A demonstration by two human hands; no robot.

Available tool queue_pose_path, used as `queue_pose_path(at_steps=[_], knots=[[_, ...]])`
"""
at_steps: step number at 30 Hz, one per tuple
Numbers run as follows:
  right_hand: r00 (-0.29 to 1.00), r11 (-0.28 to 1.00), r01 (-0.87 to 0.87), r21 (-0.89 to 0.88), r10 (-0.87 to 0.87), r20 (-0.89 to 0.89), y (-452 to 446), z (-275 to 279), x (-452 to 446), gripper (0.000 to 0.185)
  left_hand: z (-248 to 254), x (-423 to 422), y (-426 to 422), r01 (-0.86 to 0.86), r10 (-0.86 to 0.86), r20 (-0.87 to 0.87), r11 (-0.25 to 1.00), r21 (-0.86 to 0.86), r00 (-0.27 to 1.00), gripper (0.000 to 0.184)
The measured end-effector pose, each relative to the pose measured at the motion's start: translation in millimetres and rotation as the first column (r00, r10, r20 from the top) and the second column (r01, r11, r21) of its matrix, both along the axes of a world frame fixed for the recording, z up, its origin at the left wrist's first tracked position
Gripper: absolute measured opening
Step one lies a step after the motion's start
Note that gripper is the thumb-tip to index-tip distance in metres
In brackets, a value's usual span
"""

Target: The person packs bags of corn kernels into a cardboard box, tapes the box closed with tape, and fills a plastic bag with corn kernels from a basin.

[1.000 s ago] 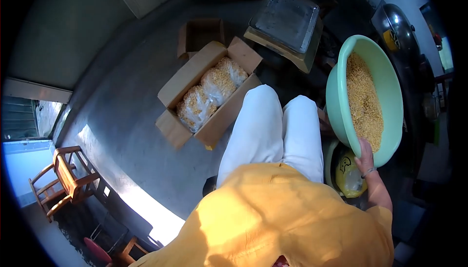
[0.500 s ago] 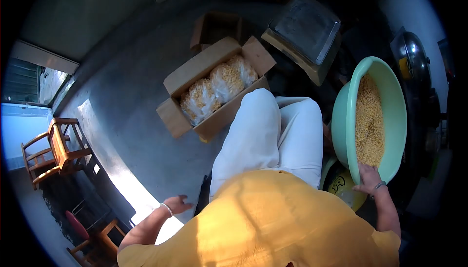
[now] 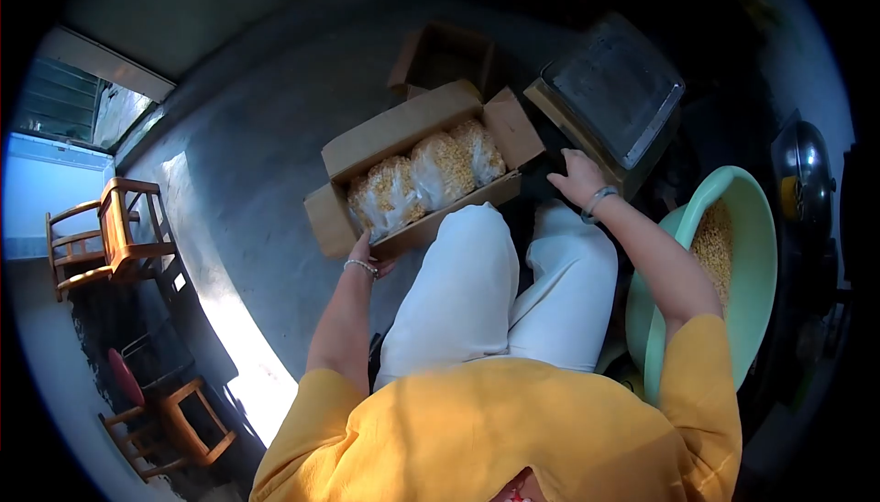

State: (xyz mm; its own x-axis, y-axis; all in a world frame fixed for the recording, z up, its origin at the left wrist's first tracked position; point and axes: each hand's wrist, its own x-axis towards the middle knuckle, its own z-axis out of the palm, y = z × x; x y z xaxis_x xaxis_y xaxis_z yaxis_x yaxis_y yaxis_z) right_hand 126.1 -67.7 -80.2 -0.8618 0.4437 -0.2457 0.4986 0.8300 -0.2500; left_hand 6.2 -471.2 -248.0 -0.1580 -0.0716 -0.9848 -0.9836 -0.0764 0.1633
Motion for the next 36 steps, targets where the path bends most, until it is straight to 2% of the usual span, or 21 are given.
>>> queue_pose_path(at_steps=[1,4,5,6,8,11,13,14,15,17,20,21,24,25,27,28,30,32,33,36], knots=[[0.992,0.993,0.120,0.007,-0.119,-0.036,4.2,-24.2,-16.0,0.059,-8.3,0.7,2.6,0.036,-0.045,-0.086,0.994,-0.103,0.995,0.082],[0.885,0.859,0.389,-0.333,-0.449,-0.125,22.5,-89.2,-47.5,0.064,-49.7,2.4,-6.5,0.111,-0.229,-0.297,0.924,-0.365,0.927,0.077],[0.833,0.780,0.374,-0.501,-0.521,-0.188,25.1,-111.8,-49.8,0.057,-66.9,-0.2,-13.0,0.137,-0.296,-0.355,0.902,-0.410,0.887,0.077],[0.842,0.770,0.354,-0.531,-0.510,-0.178,23.2,-120.5,-50.7,0.051,-73.0,-0.5,-19.5,0.161,-0.364,-0.401,0.875,-0.457,0.841,0.077],[0.856,0.749,0.313,-0.584,-0.489,-0.167,25.4,-136.2,-54.1,0.040,-86.2,-5.8,-27.6,0.276,-0.674,-0.378,0.655,-0.704,0.635,0.067],[0.783,0.538,0.466,-0.703,-0.620,0.045,10.3,-96.0,-62.9,0.026,-101.5,-26.7,-43.2,0.463,-0.960,-0.159,0.251,-0.850,0.229,0.053],[0.791,0.532,0.461,-0.710,-0.609,0.057,12.1,-100.9,-60.7,0.023,-85.0,-31.5,-36.1,0.423,-0.928,-0.263,0.357,-0.833,0.264,0.046],[0.794,0.530,0.459,-0.713,-0.605,0.061,14.1,-103.8,-59.1,0.022,-72.5,-31.2,-27.9,0.278,-0.790,-0.445,0.580,-0.766,0.422,0.042],[0.819,0.577,0.441,-0.687,-0.571,0.046,15.3,-110.8,-53.8,0.023,-52.8,-32.9,-18.6,0.098,-0.592,-0.603,0.753,-0.651,0.534,0.039],[0.867,0.667,0.399,-0.630,-0.498,0.022,14.1,-128.5,-38.1,0.026,-37.2,-37.9,-13.0,0.084,-0.561,-0.621,0.775,-0.626,0.547,0.037],[0.792,0.640,0.327,-0.695,-0.587,-0.168,11.6,-125.9,-36.3,0.038,-12.3,-40.1,-0.8,0.031,-0.461,-0.625,0.819,-0.573,0.630,0.038],[0.829,0.725,0.256,-0.640,-0.505,-0.241,25.2,-145.6,-37.8,0.049,-7.1,-40.1,2.8,0.009,-0.419,-0.623,0.834,-0.552,0.661,0.039],[0.844,0.685,0.115,-0.719,-0.449,-0.293,23.5,-153.6,-44.7,0.054,-39.6,-23.6,-7.5,-0.086,-0.318,-0.715,0.880,-0.467,0.623,0.041],[0.824,0.725,0.088,-0.684,-0.438,-0.358,14.2,-151.5,-51.4,0.050,-37.3,-20.2,-6.8,-0.068,-0.345,-0.701,0.870,-0.488,0.624,0.042],[0.798,0.608,0.236,-0.758,-0.567,-0.207,-6.2,-129.7,-60.7,0.046,-32.2,-7.7,-7.2,-0.034,-0.397,-0.666,0.844,-0.536,0.632,0.046],[0.773,0.539,0.308,-0.784,-0.622,-0.124,-13.5,-119.9,-62.9,0.045,-28.9,-1.5,-6.4,-0.036,-0.368,-0.662,0.858,-0.513,0.653,0.045],[0.744,0.543,0.386,-0.745,-0.661,-0.097,-16.4,-127.7,-66.8,0.041,-19.6,4.0,-4.6,-0.052,-0.304,-0.660,0.885,-0.462,0.687,0.045],[0.733,0.569,0.397,-0.720,-0.669,-0.125,-17.4,-131.5,-65.8,0.041,1.3,8.3,-21.8,0.191,-0.382,-0.621,0.916,-0.352,0.685,0.049],[0.788,0.659,0.367,-0.656,-0.595,-0.158,-17.8,-124.8,-61.8,0.040,14.6,10.9,-33.0,0.312,-0.424,-0.600,0.906,-0.287,0.678,0.051],[0.905,0.876,0.262,-0.405,-0.369,-0.212,-12.4,-82.6,-69.2,0.038,59.5,-7.3,-58.9,0.311,-0.356,-0.716,0.929,-0.201,0.600,0.053]])
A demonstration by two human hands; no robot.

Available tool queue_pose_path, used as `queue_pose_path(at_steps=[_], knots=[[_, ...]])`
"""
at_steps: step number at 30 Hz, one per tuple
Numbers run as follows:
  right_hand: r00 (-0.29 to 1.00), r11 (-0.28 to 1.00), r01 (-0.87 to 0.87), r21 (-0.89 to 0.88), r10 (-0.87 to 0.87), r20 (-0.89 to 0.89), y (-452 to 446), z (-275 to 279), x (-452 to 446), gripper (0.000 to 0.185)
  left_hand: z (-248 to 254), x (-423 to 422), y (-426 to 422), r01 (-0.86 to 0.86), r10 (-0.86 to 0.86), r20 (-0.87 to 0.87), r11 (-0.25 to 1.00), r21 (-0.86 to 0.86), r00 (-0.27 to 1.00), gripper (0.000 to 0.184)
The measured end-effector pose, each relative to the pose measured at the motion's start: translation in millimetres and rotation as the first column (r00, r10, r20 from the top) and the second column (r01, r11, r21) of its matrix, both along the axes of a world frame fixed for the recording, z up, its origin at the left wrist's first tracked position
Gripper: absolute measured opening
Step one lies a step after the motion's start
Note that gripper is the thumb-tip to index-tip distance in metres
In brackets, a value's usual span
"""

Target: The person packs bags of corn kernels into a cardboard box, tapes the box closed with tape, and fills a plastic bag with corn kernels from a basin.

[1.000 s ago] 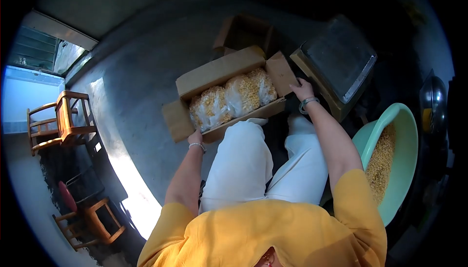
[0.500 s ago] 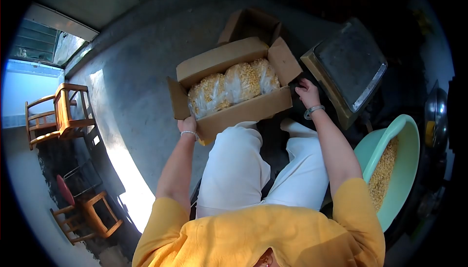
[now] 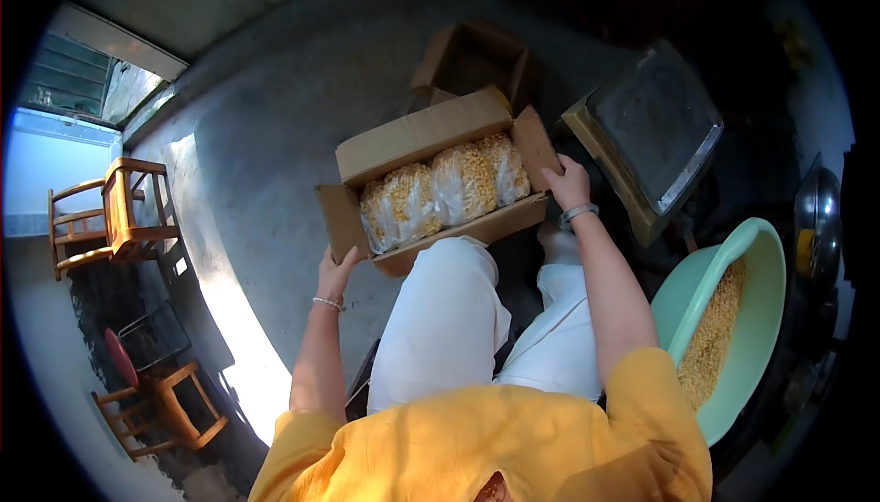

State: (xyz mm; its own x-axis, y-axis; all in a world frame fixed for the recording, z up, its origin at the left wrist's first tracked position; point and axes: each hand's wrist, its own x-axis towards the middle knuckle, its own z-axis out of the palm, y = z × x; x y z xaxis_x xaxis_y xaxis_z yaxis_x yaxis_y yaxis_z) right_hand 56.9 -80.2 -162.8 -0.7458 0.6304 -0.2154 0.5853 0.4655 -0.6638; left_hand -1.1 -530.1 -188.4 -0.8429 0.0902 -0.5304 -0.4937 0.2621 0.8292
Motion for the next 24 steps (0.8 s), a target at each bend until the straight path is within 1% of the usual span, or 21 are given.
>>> queue_pose_path(at_steps=[2,4,5,6,7,9,10,12,13,16,17,19,20,22,24], knots=[[0.988,0.975,-0.112,0.195,0.087,0.129,-1.7,15.9,-13.6,0.035,18.0,-22.2,-1.7,0.143,-0.163,-0.091,0.970,-0.196,0.982,0.047],[0.948,0.966,-0.184,0.180,0.126,0.293,5.8,24.6,-36.8,0.040,35.2,-57.6,2.9,-0.031,0.029,-0.015,0.988,-0.153,0.999,0.043],[0.918,0.964,-0.219,0.152,0.150,0.367,14.6,21.1,-49.2,0.041,45.7,-77.8,8.9,0.111,-0.108,0.027,0.953,-0.282,0.994,0.042],[0.880,0.959,-0.256,0.121,0.180,0.439,21.0,18.6,-58.7,0.043,55.7,-97.7,14.8,0.245,-0.230,0.086,0.884,-0.399,0.969,0.041],[0.857,0.953,-0.280,0.114,0.195,0.477,23.8,16.7,-64.2,0.041,60.5,-110.4,16.9,0.370,-0.335,0.162,0.781,-0.503,0.928,0.041],[0.810,0.941,-0.323,0.095,0.224,0.542,22.9,18.8,-77.8,0.037,60.2,-120.2,28.7,0.517,-0.373,0.360,0.671,-0.532,0.855,0.041],[0.789,0.914,-0.387,0.124,0.259,0.558,18.7,22.0,-81.3,0.036,59.0,-123.7,33.0,0.589,-0.383,0.454,0.610,-0.529,0.805,0.041],[0.739,0.850,-0.496,0.176,0.306,0.601,7.1,33.9,-74.5,0.035,41.0,-119.6,21.4,0.476,-0.332,0.361,0.753,-0.455,0.871,0.038],[0.667,0.785,-0.597,0.168,0.368,0.648,-2.2,44.7,-75.3,0.026,30.8,-113.1,15.8,0.416,-0.301,0.319,0.815,-0.404,0.899,0.037],[0.618,0.688,-0.697,0.202,0.432,0.657,-3.6,35.6,-70.1,0.027,9.8,-93.6,-1.5,0.445,-0.455,0.085,0.785,-0.432,0.886,0.034],[0.642,0.681,-0.694,0.231,0.440,0.628,-4.8,36.6,-65.7,0.027,3.7,-89.2,-5.1,0.446,-0.486,0.043,0.759,-0.474,0.873,0.034],[0.637,0.678,-0.698,0.229,0.442,0.631,-2.2,34.8,-61.6,0.028,-2.9,-81.1,-7.0,0.433,-0.546,-0.042,0.707,-0.560,0.837,0.033],[0.637,0.678,-0.698,0.230,0.442,0.631,-1.6,35.2,-61.7,0.028,-4.6,-77.1,-8.2,0.430,-0.543,-0.025,0.691,-0.581,0.839,0.034],[0.613,0.634,-0.738,0.230,0.488,0.622,-2.6,35.5,-63.7,0.024,1.8,-68.0,-7.4,0.430,-0.545,0.011,0.650,-0.627,0.838,0.036],[0.577,0.583,-0.781,0.226,0.533,0.619,-2.7,31.8,-70.7,0.021,5.9,-54.9,-10.6,0.420,-0.510,0.013,0.695,-0.583,0.860,0.035]])
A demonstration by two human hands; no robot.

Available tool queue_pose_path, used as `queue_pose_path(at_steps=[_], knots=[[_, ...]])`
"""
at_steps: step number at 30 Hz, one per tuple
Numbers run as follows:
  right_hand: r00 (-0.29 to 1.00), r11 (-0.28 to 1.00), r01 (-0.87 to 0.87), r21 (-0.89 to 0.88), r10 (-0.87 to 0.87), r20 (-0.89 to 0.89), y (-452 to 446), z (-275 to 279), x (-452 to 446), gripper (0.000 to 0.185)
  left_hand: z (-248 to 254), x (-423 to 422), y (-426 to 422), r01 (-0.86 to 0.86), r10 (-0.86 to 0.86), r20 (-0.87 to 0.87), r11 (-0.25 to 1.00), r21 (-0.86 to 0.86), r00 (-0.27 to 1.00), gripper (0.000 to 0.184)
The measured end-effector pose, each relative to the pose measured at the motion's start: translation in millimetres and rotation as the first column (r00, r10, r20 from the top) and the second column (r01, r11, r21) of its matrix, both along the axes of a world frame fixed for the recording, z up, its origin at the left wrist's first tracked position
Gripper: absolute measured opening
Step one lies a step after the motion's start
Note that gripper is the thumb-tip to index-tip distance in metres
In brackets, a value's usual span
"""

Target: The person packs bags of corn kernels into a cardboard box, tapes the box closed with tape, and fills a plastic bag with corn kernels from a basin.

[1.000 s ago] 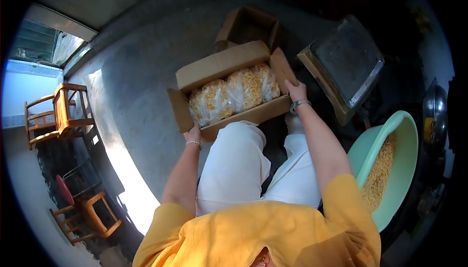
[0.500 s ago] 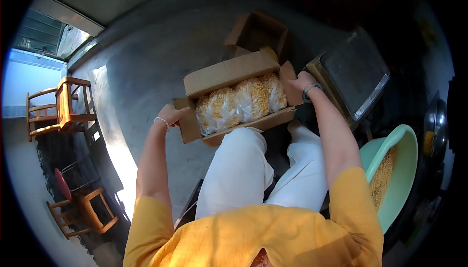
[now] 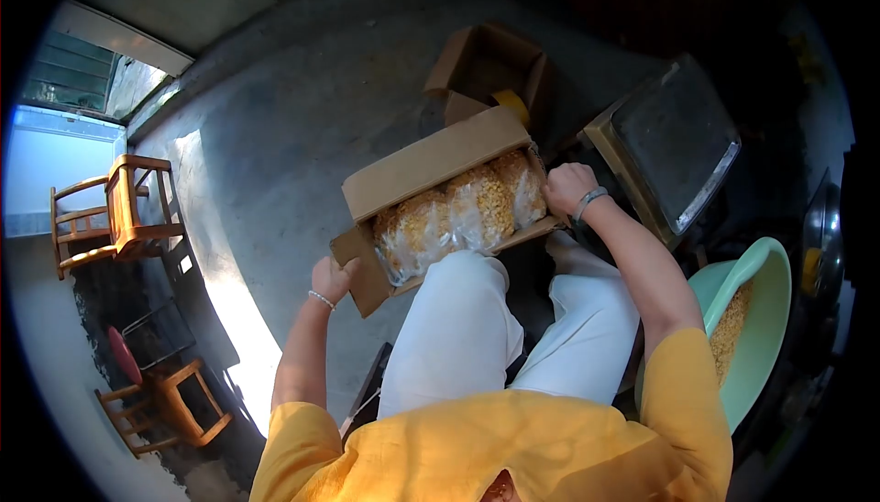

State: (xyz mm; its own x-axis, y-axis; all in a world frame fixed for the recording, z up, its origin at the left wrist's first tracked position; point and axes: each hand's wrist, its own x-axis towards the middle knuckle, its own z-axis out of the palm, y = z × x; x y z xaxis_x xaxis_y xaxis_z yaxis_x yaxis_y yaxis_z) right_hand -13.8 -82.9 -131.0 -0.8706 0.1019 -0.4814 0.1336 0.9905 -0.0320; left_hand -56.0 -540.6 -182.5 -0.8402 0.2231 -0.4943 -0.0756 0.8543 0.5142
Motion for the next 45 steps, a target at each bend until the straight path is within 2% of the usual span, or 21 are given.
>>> queue_pose_path(at_steps=[4,7,10,12,16,21,24,27,28,30,32,34,37,39,40,43,44,45], knots=[[0.995,0.996,-0.082,-0.020,0.081,-0.056,-8.8,7.6,-25.4,0.016,0.3,37.9,-6.5,-0.109,0.111,-0.016,0.989,0.101,0.994,0.033],[0.989,0.991,-0.130,-0.015,0.129,-0.070,-15.9,4.6,-55.3,0.016,-6.1,56.5,-6.2,-0.178,0.204,-0.138,0.967,0.181,0.969,0.033],[0.988,0.991,-0.131,0.002,0.131,-0.082,-21.4,-7.9,-78.4,0.017,-6.9,40.4,0.5,-0.154,0.187,-0.151,0.966,0.208,0.971,0.034],[0.989,0.993,-0.114,-0.005,0.113,-0.091,-18.7,-13.6,-78.8,0.018,2.9,19.0,6.5,-0.114,0.120,-0.115,0.992,0.056,0.986,0.035],[0.996,0.995,0.076,-0.058,-0.078,-0.039,-2.3,-15.6,-50.9,0.023,3.8,-31.7,12.4,0.004,-0.016,-0.057,0.980,-0.201,0.998,0.038],[0.940,0.935,0.341,-0.097,-0.342,0.015,19.4,-14.2,-15.5,0.026,14.3,-91.6,35.1,0.134,-0.177,-0.127,0.948,-0.290,0.976,0.041],[0.874,0.886,0.426,-0.182,-0.455,-0.170,17.0,-24.1,-19.2,0.027,24.9,-110.4,55.2,-0.010,-0.053,-0.152,0.924,-0.381,0.987,0.038],[0.865,0.887,0.407,-0.216,-0.451,-0.220,12.8,-28.0,-28.0,0.027,48.2,-102.2,74.6,-0.076,-0.073,-0.293,0.881,-0.467,0.953,0.032],[0.865,0.889,0.400,-0.224,-0.447,-0.230,12.6,-28.3,-27.7,0.026,52.8,-93.5,85.1,-0.048,-0.124,-0.455,0.936,-0.347,0.882,0.031],[0.870,0.900,0.378,-0.218,-0.426,-0.248,14.0,-30.5,-21.2,0.026,56.5,-66.2,109.3,0.075,-0.136,-0.740,0.990,-0.116,0.658,0.032],[0.856,0.890,0.367,-0.271,-0.437,-0.277,10.1,-32.7,-15.5,0.026,46.5,-53.0,138.9,0.351,-0.297,-0.791,0.930,-0.112,0.535,0.037],[0.815,0.853,0.362,-0.377,-0.485,-0.316,1.4,-36.4,1.0,0.027,33.6,-35.7,173.6,0.517,-0.472,-0.766,0.828,-0.216,0.437,0.038],[0.778,0.803,0.389,-0.451,-0.549,-0.307,-9.0,-46.7,18.8,0.037,-17.2,-33.2,199.4,0.573,-0.539,-0.718,0.784,-0.238,0.440,0.035],[0.750,0.781,0.409,-0.472,-0.582,-0.314,-16.1,-48.3,27.4,0.039,-35.4,-37.6,206.5,0.619,-0.670,-0.362,0.740,-0.263,0.648,0.030],[0.745,0.778,0.409,-0.477,-0.587,-0.318,-20.6,-47.5,32.1,0.040,-41.9,-38.7,208.3,0.643,-0.690,-0.154,0.718,-0.267,0.707,0.028],[0.724,0.712,0.412,-0.569,-0.634,-0.270,-31.2,-53.7,42.9,0.040,-65.3,-40.1,202.7,0.593,-0.621,-0.357,0.780,-0.199,0.698,0.021],[0.717,0.677,0.416,-0.607,-0.655,-0.240,-33.4,-57.9,46.6,0.040,-71.6,-41.0,202.3,0.601,-0.639,-0.321,0.768,-0.221,0.699,0.019],[0.736,0.721,0.407,-0.561,-0.623,-0.265,-38.1,-61.4,44.6,0.043,-65.0,-40.9,204.0,0.609,-0.655,-0.283,0.756,-0.241,0.700,0.018]])
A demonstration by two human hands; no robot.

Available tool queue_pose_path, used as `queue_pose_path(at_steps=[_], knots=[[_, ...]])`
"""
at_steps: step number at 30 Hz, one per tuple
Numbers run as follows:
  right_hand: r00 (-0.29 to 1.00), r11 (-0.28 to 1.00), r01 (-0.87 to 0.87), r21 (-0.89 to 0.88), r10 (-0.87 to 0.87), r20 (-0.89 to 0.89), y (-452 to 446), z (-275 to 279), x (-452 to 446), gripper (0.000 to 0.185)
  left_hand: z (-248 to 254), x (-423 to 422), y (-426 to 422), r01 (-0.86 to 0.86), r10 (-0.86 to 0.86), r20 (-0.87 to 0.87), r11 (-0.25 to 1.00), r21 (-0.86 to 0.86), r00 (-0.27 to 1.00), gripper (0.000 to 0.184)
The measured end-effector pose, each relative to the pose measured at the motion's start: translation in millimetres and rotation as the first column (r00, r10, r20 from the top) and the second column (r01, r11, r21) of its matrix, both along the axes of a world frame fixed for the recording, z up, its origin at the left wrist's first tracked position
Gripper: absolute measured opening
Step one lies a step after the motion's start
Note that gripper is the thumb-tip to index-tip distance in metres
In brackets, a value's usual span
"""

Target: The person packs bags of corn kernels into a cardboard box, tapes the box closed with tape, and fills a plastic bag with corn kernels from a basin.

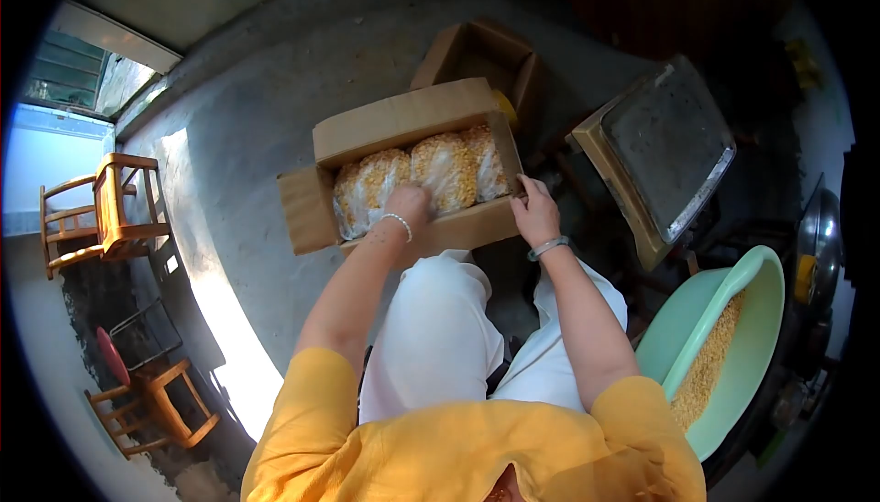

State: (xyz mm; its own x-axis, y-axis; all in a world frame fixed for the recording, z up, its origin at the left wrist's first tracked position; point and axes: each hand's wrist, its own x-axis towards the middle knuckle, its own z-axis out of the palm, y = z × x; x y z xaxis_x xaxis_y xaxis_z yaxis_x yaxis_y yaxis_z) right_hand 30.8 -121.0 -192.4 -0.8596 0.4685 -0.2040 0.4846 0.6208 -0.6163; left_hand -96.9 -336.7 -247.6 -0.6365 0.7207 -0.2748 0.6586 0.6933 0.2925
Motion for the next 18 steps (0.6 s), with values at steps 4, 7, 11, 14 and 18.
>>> queue_pose_path(at_steps=[4,7,11,14,18], knots=[[0.996,0.988,-0.069,0.141,0.076,-0.050,-5.1,3.1,-3.0,0.049,10.2,-2.2,3.5,0.049,-0.035,0.123,0.992,-0.117,0.992,0.016],[0.988,0.947,-0.133,0.293,0.151,-0.039,-2.7,9.2,-9.3,0.053,4.4,-5.8,1.6,-0.024,0.043,0.325,0.998,-0.060,0.945,0.017],[0.980,0.939,-0.157,0.305,0.185,-0.067,-4.8,5.3,-14.3,0.054,-0.8,-3.0,3.6,-0.068,0.089,0.319,0.995,-0.077,0.944,0.019],[0.969,0.946,-0.207,0.251,0.233,-0.079,-8.6,7.7,-13.9,0.053,2.4,0.3,4.3,-0.111,0.145,0.310,0.986,-0.122,0.940,0.018],[0.951,0.932,-0.256,0.258,0.290,-0.105,-6.1,-6.6,-13.6,0.050,-10.2,1.9,3.2,-0.163,0.174,0.291,0.985,-0.061,0.941,0.013]])
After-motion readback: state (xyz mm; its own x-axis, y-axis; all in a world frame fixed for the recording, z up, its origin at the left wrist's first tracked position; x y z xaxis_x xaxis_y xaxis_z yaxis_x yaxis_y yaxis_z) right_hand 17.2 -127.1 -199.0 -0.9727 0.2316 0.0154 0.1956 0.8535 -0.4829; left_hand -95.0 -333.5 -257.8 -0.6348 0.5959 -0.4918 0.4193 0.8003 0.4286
